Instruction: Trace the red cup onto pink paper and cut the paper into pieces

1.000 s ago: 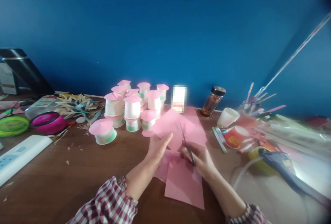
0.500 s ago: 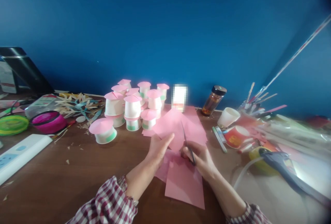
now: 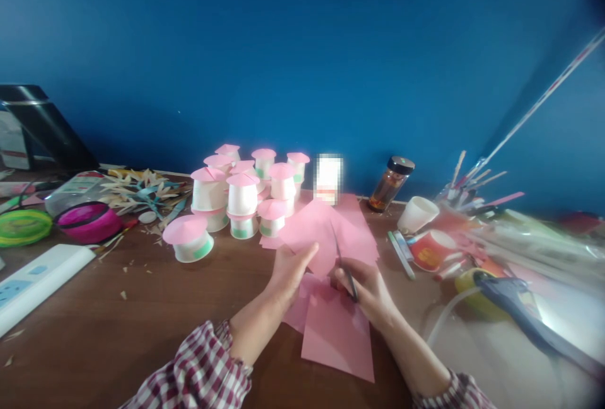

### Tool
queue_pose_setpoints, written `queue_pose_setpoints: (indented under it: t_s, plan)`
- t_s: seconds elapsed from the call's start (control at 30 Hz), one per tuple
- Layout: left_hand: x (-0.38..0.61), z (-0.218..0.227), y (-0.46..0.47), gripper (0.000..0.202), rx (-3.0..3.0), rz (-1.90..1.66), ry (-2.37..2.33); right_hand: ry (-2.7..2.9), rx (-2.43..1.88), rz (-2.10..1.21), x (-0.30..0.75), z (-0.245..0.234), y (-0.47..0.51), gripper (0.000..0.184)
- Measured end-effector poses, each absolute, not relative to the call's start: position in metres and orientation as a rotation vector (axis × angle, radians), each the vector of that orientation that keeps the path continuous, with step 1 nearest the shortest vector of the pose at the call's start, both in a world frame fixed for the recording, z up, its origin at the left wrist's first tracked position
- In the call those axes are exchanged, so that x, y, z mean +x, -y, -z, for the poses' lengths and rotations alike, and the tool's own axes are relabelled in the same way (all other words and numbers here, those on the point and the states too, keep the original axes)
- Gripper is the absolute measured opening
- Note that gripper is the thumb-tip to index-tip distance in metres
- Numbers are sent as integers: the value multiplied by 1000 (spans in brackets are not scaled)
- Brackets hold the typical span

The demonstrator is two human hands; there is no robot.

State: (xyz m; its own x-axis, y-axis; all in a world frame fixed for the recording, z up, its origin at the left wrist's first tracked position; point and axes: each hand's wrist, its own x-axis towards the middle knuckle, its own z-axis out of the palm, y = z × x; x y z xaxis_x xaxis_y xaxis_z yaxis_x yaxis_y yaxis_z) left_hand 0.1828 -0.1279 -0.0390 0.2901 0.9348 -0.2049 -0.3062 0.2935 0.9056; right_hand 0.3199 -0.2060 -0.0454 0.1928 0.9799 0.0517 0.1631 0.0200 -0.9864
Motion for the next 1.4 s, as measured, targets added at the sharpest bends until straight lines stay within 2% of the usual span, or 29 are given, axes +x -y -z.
queue_pose_setpoints:
  t_s: [0.3,0.8,1.17,1.4]
  plan:
    - [183,38,127,30,899,-979,-913,1136,-1439,-962,318,43,207,48]
    - [181,45,122,34,911,-931,-846,1195,-1347,-985,319,43,206,40]
    - [181,43,122,33,880,-931,-854,1173,-1387,-990,320,44,207,47]
    - [183,48,118,33,873,-926,-892,1174,-1379,-991,320,47,206,44]
